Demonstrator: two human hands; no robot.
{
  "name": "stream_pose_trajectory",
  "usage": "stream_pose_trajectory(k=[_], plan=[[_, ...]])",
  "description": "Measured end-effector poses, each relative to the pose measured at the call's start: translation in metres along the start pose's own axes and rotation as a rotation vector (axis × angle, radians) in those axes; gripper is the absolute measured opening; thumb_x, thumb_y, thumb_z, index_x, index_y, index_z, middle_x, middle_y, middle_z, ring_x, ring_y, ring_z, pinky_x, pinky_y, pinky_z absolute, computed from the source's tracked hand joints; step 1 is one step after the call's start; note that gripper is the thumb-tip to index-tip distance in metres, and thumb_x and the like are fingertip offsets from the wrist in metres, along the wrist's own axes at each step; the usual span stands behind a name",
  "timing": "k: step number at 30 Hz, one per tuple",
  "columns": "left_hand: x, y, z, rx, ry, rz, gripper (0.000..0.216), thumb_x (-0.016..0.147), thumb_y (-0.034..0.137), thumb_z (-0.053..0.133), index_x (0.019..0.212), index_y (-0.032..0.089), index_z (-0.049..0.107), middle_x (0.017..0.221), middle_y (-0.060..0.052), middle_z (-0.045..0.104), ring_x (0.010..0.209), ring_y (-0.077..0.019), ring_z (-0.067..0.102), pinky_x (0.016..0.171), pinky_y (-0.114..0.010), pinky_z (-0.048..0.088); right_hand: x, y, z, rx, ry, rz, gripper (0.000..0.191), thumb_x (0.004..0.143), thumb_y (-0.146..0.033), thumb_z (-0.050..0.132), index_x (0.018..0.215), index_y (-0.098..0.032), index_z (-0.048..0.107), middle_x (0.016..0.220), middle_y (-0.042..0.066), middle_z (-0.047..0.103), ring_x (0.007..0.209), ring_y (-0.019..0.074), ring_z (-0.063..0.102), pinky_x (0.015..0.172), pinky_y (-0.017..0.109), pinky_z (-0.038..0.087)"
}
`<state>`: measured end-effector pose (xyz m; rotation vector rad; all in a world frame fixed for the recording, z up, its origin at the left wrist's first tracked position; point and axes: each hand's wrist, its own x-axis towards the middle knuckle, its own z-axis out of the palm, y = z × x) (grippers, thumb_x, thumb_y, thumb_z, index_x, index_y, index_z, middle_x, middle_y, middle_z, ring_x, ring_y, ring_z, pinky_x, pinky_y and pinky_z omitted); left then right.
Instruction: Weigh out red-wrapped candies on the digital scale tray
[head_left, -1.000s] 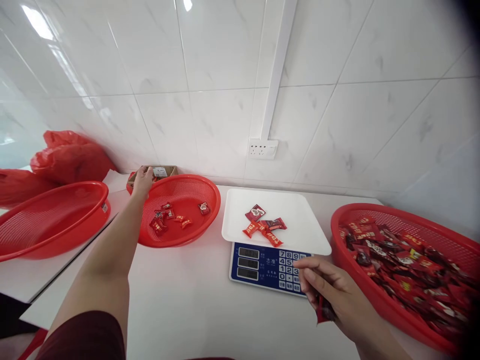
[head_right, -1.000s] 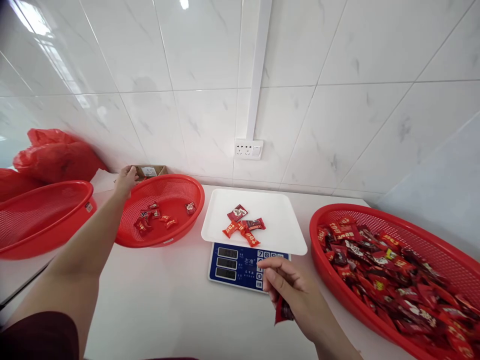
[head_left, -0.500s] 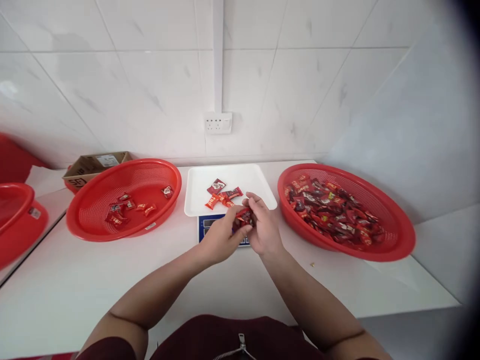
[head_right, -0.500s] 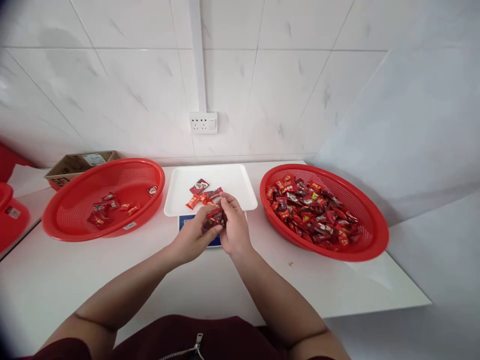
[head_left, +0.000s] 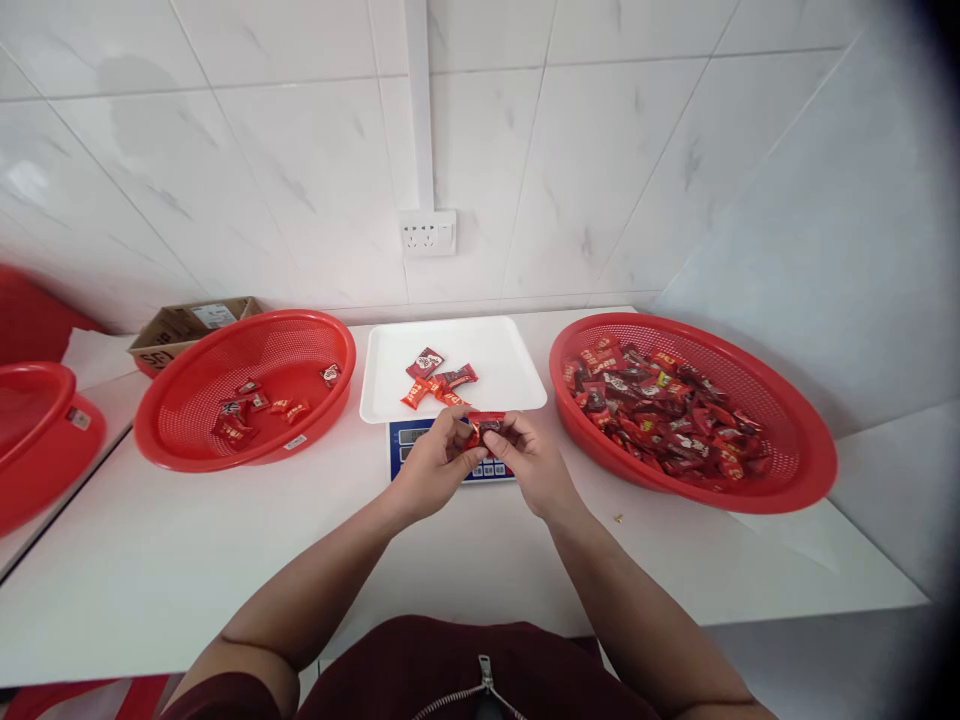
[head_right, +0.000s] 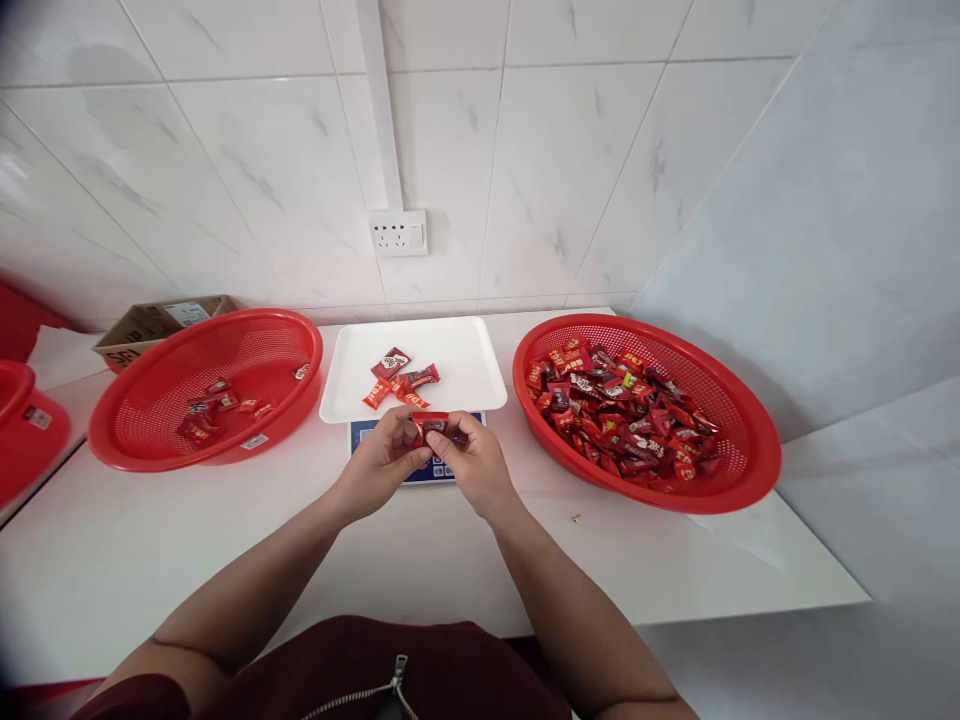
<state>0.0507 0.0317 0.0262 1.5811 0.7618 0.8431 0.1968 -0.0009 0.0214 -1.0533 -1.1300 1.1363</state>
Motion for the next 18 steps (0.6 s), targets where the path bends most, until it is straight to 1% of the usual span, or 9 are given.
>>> stream_pose_trajectory(k=[4,7,8,10,13,15,16,18], plan=[[-0.002,0.001,0.0,0.02,-0.008,0.018,0.033,0.085,0.029,0.053,0.116,0.023,0.045,0.082,-0.001,0.054,0.076,-0.0143,0.054,0.068,-0.027,0.045,-0.001,-0.003,0.004,0.07,0.01,0.039,0.022,0.076,-0.041,0.061,0.084,-0.021,0.058,0.079,0.001,0.063,0.076,0.0162,0.059,0.071,0.032,0.05],[-0.001,0.006,-0.006,0.084,-0.012,0.024,0.034,0.084,0.026,0.052,0.117,0.024,0.043,0.079,0.0,0.055,0.074,-0.0139,0.054,0.069,-0.027,0.044,-0.001,-0.004,0.0,0.047,0.032,0.078,0.024,0.075,-0.043,0.062,0.082,-0.02,0.058,0.083,0.002,0.063,0.078,0.0161,0.059,0.069,0.03,0.05],[0.001,0.008,-0.009,0.11,0.001,0.03,0.034,0.083,0.025,0.053,0.116,0.024,0.043,0.08,0.0,0.057,0.075,-0.0142,0.055,0.07,-0.028,0.043,-0.001,-0.004,-0.003,0.03,0.047,0.084,0.025,0.075,-0.044,0.062,0.083,-0.02,0.058,0.085,0.003,0.064,0.08,0.0165,0.059,0.067,0.029,0.051],[0.008,0.012,-0.018,0.188,0.066,0.061,0.027,0.081,0.024,0.054,0.107,0.023,0.047,0.085,-0.001,0.061,0.077,-0.0153,0.057,0.072,-0.029,0.043,-0.002,-0.002,-0.009,-0.006,0.097,0.082,0.026,0.077,-0.045,0.06,0.084,-0.02,0.059,0.087,0.004,0.064,0.082,0.0174,0.059,0.065,0.029,0.051],[0.031,0.019,-0.036,0.392,0.206,0.121,0.014,0.081,0.022,0.053,0.095,0.023,0.053,0.088,-0.001,0.063,0.079,-0.0169,0.058,0.072,-0.029,0.042,-0.006,0.001,-0.018,-0.03,0.157,0.086,0.024,0.077,-0.043,0.06,0.083,-0.02,0.058,0.087,0.005,0.063,0.079,0.0165,0.059,0.062,0.028,0.05],[0.052,0.021,-0.048,0.553,0.271,0.136,0.013,0.081,0.021,0.051,0.093,0.023,0.055,0.088,-0.002,0.063,0.081,-0.0186,0.058,0.07,-0.03,0.042,-0.009,0.002,-0.021,-0.031,0.163,0.098,0.023,0.077,-0.042,0.06,0.084,-0.02,0.058,0.086,0.004,0.063,0.074,0.0149,0.058,0.06,0.027,0.05],[0.062,0.021,-0.053,0.638,0.28,0.131,0.015,0.082,0.02,0.05,0.095,0.023,0.056,0.088,-0.003,0.063,0.082,-0.0198,0.058,0.07,-0.031,0.042,-0.01,0.003,-0.022,-0.034,0.159,0.102,0.024,0.077,-0.042,0.06,0.084,-0.02,0.058,0.085,0.004,0.063,0.072,0.0145,0.058,0.059,0.027,0.05],[0.079,0.02,-0.061,0.796,0.259,0.122,0.019,0.082,0.021,0.049,0.1,0.022,0.056,0.089,-0.006,0.063,0.088,-0.0233,0.056,0.073,-0.034,0.043,-0.013,0.003,-0.024,-0.049,0.151,0.104,0.024,0.078,-0.042,0.06,0.085,-0.019,0.059,0.084,0.004,0.063,0.07,0.0146,0.058,0.059,0.028,0.05]])
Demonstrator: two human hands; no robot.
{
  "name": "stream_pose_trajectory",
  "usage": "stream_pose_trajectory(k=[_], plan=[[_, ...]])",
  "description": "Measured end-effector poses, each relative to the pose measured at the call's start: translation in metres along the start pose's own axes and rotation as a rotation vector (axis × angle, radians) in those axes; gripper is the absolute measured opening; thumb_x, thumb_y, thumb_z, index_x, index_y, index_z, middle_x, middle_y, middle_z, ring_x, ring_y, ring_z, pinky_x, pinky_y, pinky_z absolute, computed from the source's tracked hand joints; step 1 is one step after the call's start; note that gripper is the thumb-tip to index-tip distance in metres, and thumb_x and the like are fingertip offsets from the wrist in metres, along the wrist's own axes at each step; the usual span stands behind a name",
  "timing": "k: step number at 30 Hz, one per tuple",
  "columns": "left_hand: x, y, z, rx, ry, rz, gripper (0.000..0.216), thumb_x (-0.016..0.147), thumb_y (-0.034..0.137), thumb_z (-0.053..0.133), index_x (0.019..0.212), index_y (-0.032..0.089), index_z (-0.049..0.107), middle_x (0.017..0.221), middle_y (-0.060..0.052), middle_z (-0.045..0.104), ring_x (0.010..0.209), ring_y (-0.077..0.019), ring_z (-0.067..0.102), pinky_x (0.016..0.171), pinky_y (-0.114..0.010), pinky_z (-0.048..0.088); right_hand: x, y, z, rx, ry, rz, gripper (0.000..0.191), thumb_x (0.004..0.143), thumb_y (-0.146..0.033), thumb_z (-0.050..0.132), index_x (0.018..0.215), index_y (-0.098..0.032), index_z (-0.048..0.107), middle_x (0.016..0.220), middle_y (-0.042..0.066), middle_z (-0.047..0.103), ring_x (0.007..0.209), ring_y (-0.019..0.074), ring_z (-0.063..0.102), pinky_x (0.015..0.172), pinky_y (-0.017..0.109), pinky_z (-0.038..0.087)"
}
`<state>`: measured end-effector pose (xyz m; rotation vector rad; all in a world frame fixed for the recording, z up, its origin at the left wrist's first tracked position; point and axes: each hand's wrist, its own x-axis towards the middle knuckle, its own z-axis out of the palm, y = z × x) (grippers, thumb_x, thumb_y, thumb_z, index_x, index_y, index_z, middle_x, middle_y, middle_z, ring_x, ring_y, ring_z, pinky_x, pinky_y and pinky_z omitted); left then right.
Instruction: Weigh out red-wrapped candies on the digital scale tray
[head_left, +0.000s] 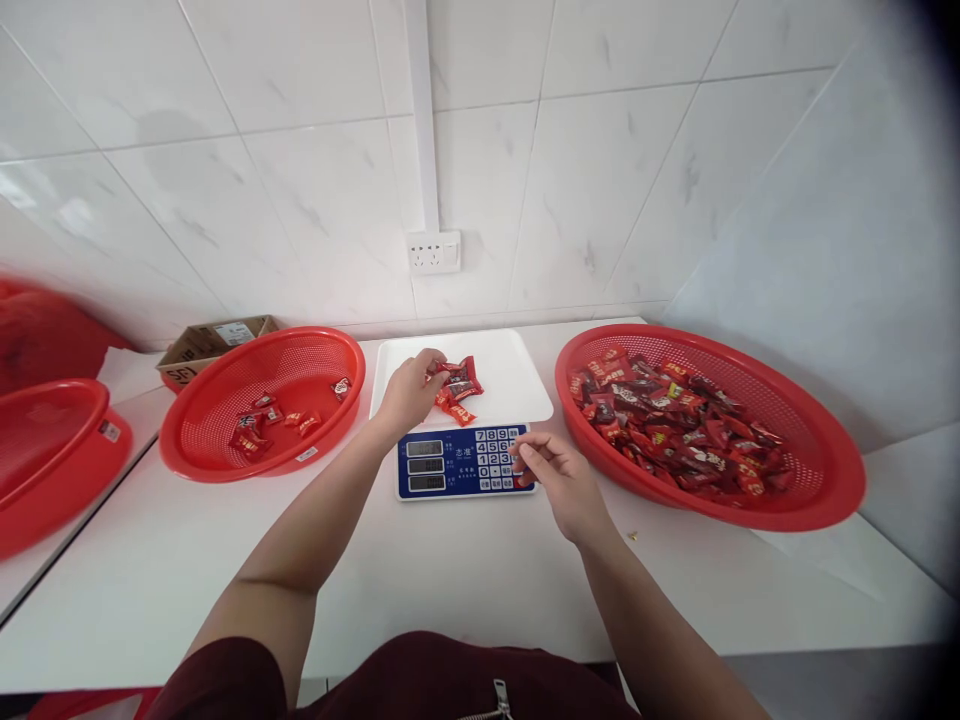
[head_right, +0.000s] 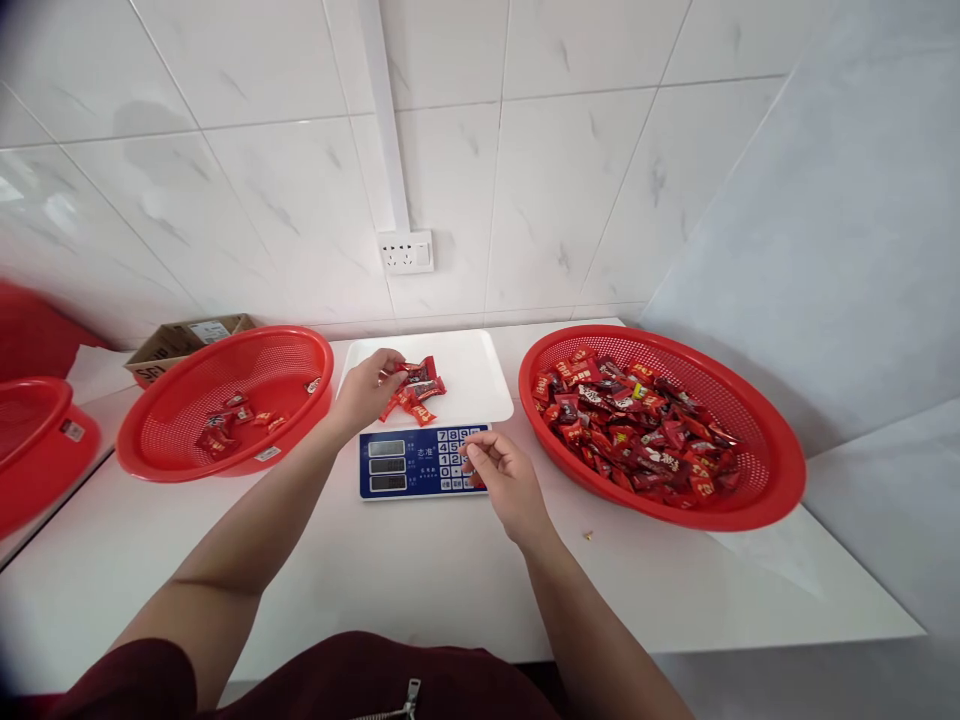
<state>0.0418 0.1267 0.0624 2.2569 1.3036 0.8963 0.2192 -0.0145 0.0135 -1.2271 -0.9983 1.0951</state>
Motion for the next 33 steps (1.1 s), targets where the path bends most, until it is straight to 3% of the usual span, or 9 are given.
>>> stream_pose_trajectory(k=[4,8,12,15,21,27,33], plan=[[0.005,-0.007,-0.005,0.178,-0.075,0.055,0.024,0.08,0.025,0.054,0.103,0.021,0.057,0.105,-0.01,0.059,0.108,-0.0298,0.047,0.087,-0.042,0.039,-0.003,0.003,-0.009,-0.046,0.024,-0.022,0.028,0.076,-0.045,0.061,0.087,-0.019,0.06,0.08,0.005,0.064,0.065,0.0152,0.058,0.059,0.03,0.051],[-0.017,-0.009,-0.014,0.326,-0.199,0.035,0.028,0.084,0.033,0.049,0.109,0.021,0.055,0.108,-0.009,0.056,0.105,-0.0275,0.049,0.084,-0.04,0.043,-0.005,0.007,-0.022,-0.091,0.077,-0.032,0.034,0.073,-0.05,0.062,0.085,-0.018,0.061,0.076,0.005,0.065,0.064,0.0159,0.059,0.057,0.03,0.05],[-0.031,-0.01,-0.011,0.332,-0.295,0.005,0.027,0.085,0.026,0.047,0.11,0.023,0.055,0.109,-0.007,0.055,0.099,-0.0235,0.055,0.081,-0.035,0.046,-0.006,0.01,-0.025,-0.106,0.092,-0.022,0.035,0.072,-0.052,0.061,0.084,-0.019,0.061,0.077,0.005,0.066,0.066,0.0167,0.06,0.058,0.03,0.051],[-0.03,-0.009,-0.001,0.357,-0.253,-0.007,0.027,0.084,0.019,0.046,0.11,0.021,0.055,0.11,-0.007,0.055,0.098,-0.0223,0.055,0.081,-0.033,0.047,-0.006,0.011,-0.02,-0.103,0.069,-0.021,0.035,0.072,-0.052,0.061,0.084,-0.019,0.061,0.075,0.004,0.066,0.063,0.0157,0.06,0.057,0.03,0.051],[-0.022,0.0,0.013,0.53,-0.19,0.107,0.024,0.083,0.021,0.05,0.106,0.021,0.058,0.113,-0.008,0.054,0.102,-0.0256,0.05,0.083,-0.037,0.046,-0.008,0.013,-0.019,-0.111,0.061,-0.029,0.034,0.074,-0.05,0.061,0.086,-0.018,0.061,0.074,0.005,0.066,0.062,0.0154,0.06,0.057,0.03,0.051],[-0.014,-0.005,0.015,0.503,-0.154,0.166,0.024,0.08,0.015,0.051,0.103,0.015,0.06,0.108,-0.01,0.059,0.099,-0.0265,0.051,0.087,-0.041,0.045,-0.011,0.015,-0.024,-0.107,0.081,-0.028,0.033,0.074,-0.049,0.061,0.087,-0.018,0.061,0.075,0.005,0.065,0.064,0.0159,0.06,0.058,0.03,0.05],[-0.023,-0.001,0.013,0.427,-0.162,0.295,0.038,0.079,0.006,0.046,0.112,0.019,0.058,0.115,-0.006,0.058,0.108,-0.0223,0.049,0.095,-0.038,0.042,-0.01,0.013,-0.021,-0.102,0.08,-0.001,0.036,0.071,-0.052,0.062,0.085,-0.018,0.061,0.073,0.005,0.065,0.063,0.0156,0.06,0.058,0.03,0.05]])
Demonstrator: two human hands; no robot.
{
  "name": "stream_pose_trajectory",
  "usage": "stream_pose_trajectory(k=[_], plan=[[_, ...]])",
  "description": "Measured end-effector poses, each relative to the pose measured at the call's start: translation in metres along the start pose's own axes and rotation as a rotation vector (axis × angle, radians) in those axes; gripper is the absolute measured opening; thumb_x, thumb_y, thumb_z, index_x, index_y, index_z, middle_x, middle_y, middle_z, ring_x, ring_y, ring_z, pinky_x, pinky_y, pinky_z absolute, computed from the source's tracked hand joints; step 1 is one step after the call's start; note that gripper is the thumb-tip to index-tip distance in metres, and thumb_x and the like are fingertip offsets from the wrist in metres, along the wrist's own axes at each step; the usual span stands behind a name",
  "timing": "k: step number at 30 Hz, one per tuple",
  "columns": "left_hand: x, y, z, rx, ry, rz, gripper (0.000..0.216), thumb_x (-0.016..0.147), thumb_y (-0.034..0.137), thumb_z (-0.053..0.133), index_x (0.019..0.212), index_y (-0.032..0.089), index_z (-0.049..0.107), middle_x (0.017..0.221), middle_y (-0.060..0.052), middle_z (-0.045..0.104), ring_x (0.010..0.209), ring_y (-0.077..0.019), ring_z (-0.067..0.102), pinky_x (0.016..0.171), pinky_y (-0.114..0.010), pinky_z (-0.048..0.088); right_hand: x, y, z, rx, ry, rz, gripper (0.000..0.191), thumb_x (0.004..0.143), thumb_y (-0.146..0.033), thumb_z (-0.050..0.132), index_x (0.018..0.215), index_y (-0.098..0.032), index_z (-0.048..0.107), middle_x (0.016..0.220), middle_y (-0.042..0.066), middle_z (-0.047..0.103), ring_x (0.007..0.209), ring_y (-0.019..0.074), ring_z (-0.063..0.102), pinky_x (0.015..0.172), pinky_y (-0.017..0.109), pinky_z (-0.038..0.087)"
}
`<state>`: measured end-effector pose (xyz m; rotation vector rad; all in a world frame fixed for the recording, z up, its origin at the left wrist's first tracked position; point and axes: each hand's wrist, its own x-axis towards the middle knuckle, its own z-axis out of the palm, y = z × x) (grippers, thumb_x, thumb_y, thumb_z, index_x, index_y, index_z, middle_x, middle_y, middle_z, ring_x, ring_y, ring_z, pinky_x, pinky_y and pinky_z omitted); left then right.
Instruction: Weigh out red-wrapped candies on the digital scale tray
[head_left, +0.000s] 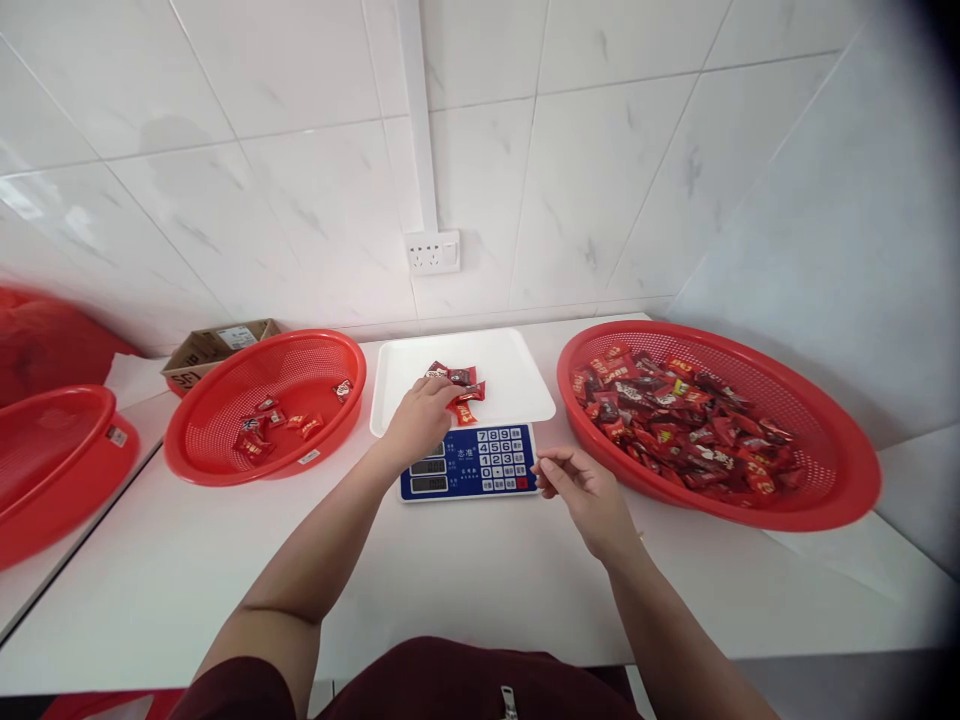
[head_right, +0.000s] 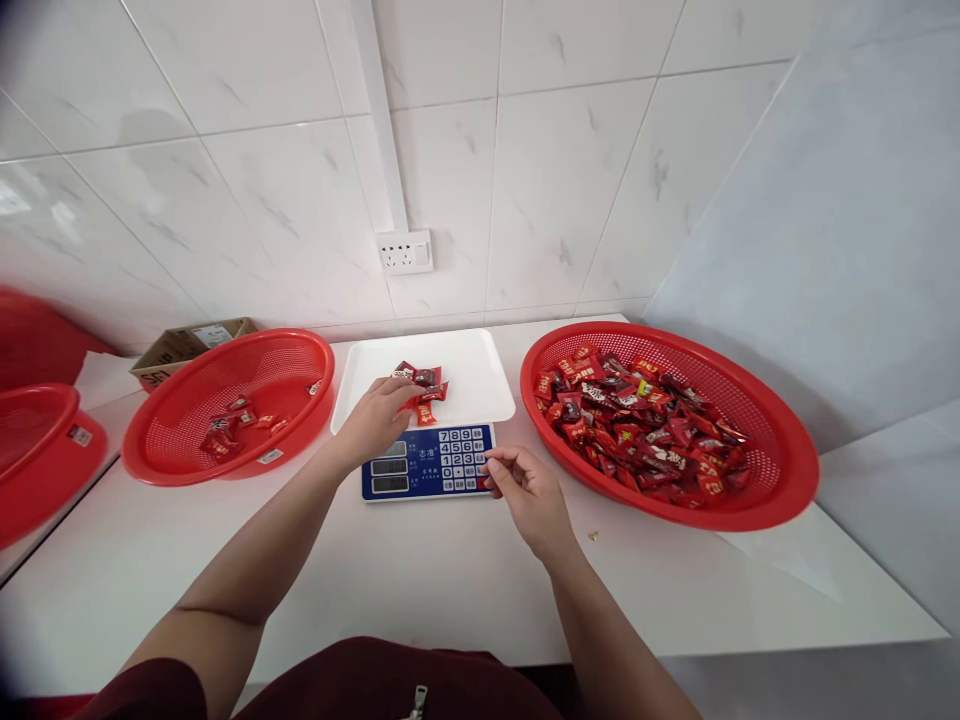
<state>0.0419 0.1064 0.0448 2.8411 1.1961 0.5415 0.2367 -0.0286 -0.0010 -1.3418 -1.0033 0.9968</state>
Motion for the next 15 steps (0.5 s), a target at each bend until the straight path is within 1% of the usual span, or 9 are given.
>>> stream_pose_trajectory(k=[2,4,6,8,10,12,15], plan=[[-0.004,0.005,-0.001,-0.03,-0.007,0.064,0.033,0.082,0.007,0.043,0.107,0.019,0.061,0.11,-0.007,0.059,0.104,-0.0218,0.052,0.093,-0.039,0.043,0.0,-0.001,0.001,-0.001,-0.007,0.002,0.037,0.071,-0.052,0.062,0.085,-0.018,0.061,0.073,0.005,0.065,0.063,0.0158,0.06,0.059,0.03,0.051],[-0.007,0.008,0.0,-0.058,-0.044,0.103,0.025,0.086,0.016,0.044,0.102,0.019,0.063,0.105,-0.007,0.061,0.1,-0.0223,0.054,0.09,-0.04,0.045,0.0,-0.001,0.001,0.0,-0.009,0.006,0.038,0.071,-0.053,0.063,0.084,-0.018,0.061,0.073,0.005,0.065,0.063,0.0158,0.06,0.059,0.03,0.051],[-0.01,0.01,0.001,-0.082,-0.086,0.105,0.022,0.088,0.026,0.047,0.103,0.019,0.062,0.104,-0.007,0.062,0.1,-0.0227,0.055,0.088,-0.039,0.046,-0.001,0.0,0.0,-0.005,-0.013,0.008,0.038,0.07,-0.054,0.063,0.084,-0.018,0.061,0.073,0.005,0.065,0.062,0.0156,0.059,0.058,0.03,0.051],[-0.013,0.011,0.003,-0.106,-0.105,0.095,0.026,0.087,0.033,0.05,0.107,0.02,0.059,0.108,-0.007,0.061,0.102,-0.0231,0.055,0.088,-0.039,0.046,-0.001,0.001,-0.001,-0.015,-0.017,0.002,0.039,0.07,-0.055,0.062,0.084,-0.018,0.061,0.073,0.005,0.065,0.062,0.0157,0.059,0.057,0.03,0.05],[-0.016,0.011,0.003,-0.126,-0.087,0.092,0.028,0.087,0.035,0.05,0.11,0.019,0.058,0.113,-0.008,0.06,0.106,-0.0232,0.054,0.09,-0.039,0.046,-0.002,0.002,-0.002,-0.025,-0.02,-0.003,0.039,0.071,-0.055,0.062,0.085,-0.018,0.062,0.072,0.005,0.065,0.062,0.016,0.059,0.057,0.03,0.05],[-0.019,0.01,0.003,-0.136,-0.037,0.087,0.026,0.088,0.032,0.05,0.109,0.019,0.058,0.114,-0.008,0.06,0.107,-0.0228,0.054,0.092,-0.039,0.044,-0.003,0.003,-0.003,-0.029,-0.021,-0.005,0.039,0.072,-0.055,0.061,0.085,-0.018,0.062,0.072,0.005,0.065,0.062,0.0161,0.059,0.057,0.03,0.05],[-0.022,0.004,0.002,-0.111,0.056,0.008,0.022,0.088,0.03,0.049,0.102,0.018,0.06,0.108,-0.008,0.062,0.103,-0.0234,0.055,0.09,-0.04,0.045,-0.004,0.004,-0.005,-0.026,-0.02,0.001,0.038,0.071,-0.054,0.062,0.085,-0.018,0.062,0.072,0.005,0.065,0.062,0.0158,0.059,0.057,0.03,0.051]])
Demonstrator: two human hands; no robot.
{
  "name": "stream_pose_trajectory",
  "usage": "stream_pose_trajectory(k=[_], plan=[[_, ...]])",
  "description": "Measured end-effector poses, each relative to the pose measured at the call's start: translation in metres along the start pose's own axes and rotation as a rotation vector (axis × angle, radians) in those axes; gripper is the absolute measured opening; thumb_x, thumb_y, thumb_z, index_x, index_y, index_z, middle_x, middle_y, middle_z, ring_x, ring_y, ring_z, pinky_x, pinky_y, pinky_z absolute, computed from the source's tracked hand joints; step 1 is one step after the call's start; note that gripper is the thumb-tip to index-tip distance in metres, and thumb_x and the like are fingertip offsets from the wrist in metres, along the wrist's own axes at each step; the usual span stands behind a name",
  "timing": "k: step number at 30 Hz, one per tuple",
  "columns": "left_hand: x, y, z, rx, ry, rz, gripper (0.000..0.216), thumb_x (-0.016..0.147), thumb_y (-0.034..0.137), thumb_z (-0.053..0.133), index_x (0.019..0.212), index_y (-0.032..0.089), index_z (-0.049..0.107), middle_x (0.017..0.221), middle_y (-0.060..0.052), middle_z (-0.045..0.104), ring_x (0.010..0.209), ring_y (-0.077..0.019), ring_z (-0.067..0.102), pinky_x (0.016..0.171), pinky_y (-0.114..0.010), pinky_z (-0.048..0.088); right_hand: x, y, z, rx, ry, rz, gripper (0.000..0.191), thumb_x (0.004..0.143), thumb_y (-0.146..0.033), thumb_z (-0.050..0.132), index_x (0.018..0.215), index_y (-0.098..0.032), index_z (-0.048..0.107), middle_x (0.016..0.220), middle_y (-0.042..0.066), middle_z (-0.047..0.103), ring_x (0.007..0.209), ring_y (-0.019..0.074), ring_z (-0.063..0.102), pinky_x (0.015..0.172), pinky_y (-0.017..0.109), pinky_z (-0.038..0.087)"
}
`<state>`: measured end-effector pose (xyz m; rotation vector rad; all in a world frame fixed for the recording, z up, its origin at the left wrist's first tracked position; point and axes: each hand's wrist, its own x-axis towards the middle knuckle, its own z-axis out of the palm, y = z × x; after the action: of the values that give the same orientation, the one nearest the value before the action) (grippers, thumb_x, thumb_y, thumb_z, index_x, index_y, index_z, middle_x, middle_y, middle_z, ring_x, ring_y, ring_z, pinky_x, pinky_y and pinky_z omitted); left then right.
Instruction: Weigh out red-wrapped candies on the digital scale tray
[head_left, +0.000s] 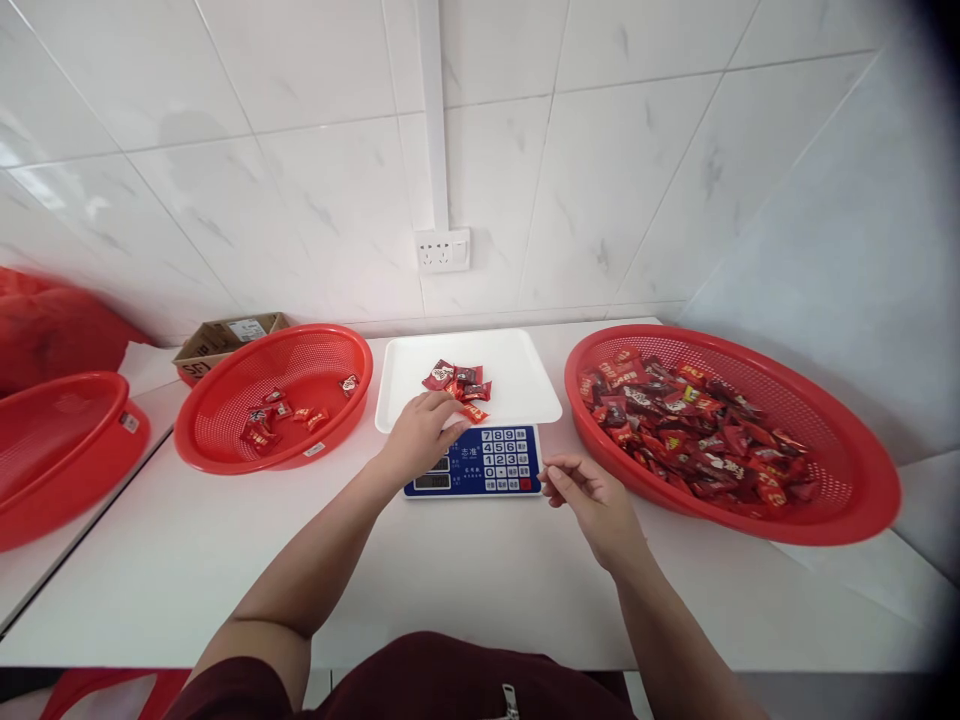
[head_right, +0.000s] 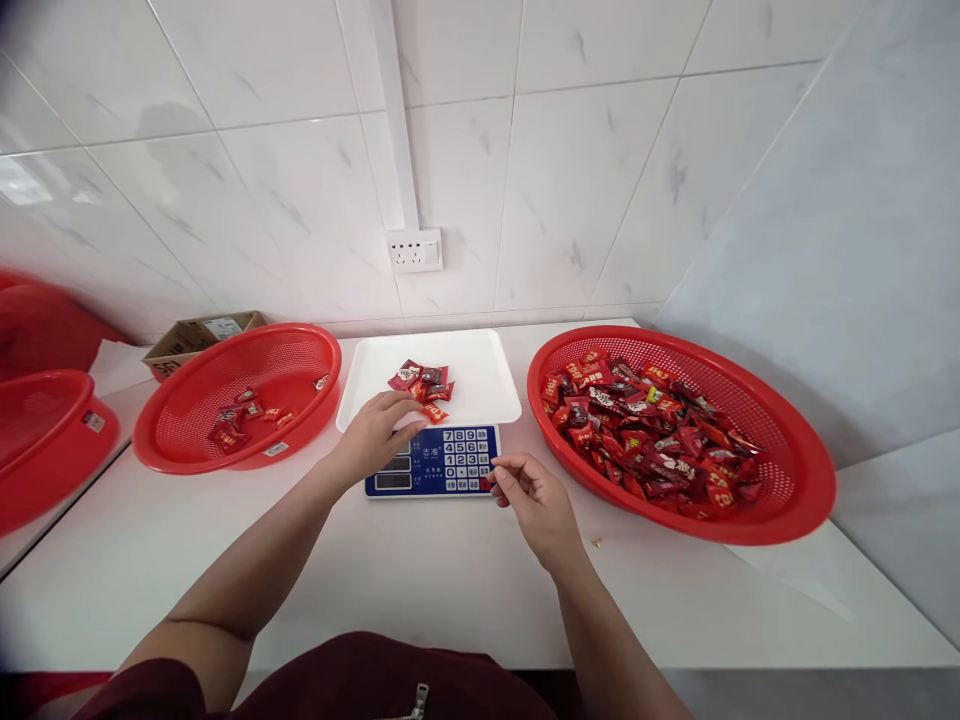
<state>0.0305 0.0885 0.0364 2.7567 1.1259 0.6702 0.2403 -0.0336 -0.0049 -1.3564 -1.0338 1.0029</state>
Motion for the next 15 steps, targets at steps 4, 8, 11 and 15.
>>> stream_pose_trajectory(k=[4,8,11,15], plan=[[-0.006,-0.011,-0.007,0.032,0.081,-0.122,0.024,0.091,0.024,0.04,0.102,0.016,0.06,0.104,-0.009,0.064,0.099,-0.0236,0.057,0.087,-0.039,0.046,-0.001,0.0,-0.001,-0.001,0.003,0.0,0.036,0.071,-0.052,0.063,0.084,-0.018,0.062,0.073,0.005,0.065,0.063,0.0156,0.059,0.057,0.03,0.051],[-0.03,-0.004,-0.013,-0.08,0.311,-0.161,0.026,0.093,0.022,0.036,0.108,0.017,0.056,0.103,-0.007,0.065,0.099,-0.0179,0.058,0.086,-0.031,0.046,-0.005,0.003,-0.004,-0.013,0.007,0.007,0.034,0.072,-0.051,0.062,0.084,-0.019,0.061,0.074,0.005,0.065,0.064,0.0157,0.059,0.057,0.031,0.051],[-0.062,0.014,-0.007,-0.159,0.306,-0.079,0.022,0.092,0.026,0.039,0.101,0.019,0.058,0.091,-0.005,0.068,0.086,-0.0153,0.062,0.077,-0.027,0.048,-0.009,0.014,-0.007,-0.048,-0.013,0.028,0.034,0.073,-0.051,0.061,0.085,-0.019,0.061,0.074,0.005,0.065,0.064,0.0161,0.059,0.058,0.032,0.051],[-0.103,0.039,0.017,-0.213,-0.044,0.095,0.024,0.091,0.028,0.04,0.091,0.018,0.061,0.075,-0.004,0.067,0.067,-0.0139,0.061,0.063,-0.024,0.047,-0.02,0.031,-0.004,-0.134,-0.138,0.103,0.029,0.076,-0.045,0.059,0.089,-0.019,0.062,0.076,0.004,0.065,0.064,0.0153,0.059,0.058,0.03,0.051]])
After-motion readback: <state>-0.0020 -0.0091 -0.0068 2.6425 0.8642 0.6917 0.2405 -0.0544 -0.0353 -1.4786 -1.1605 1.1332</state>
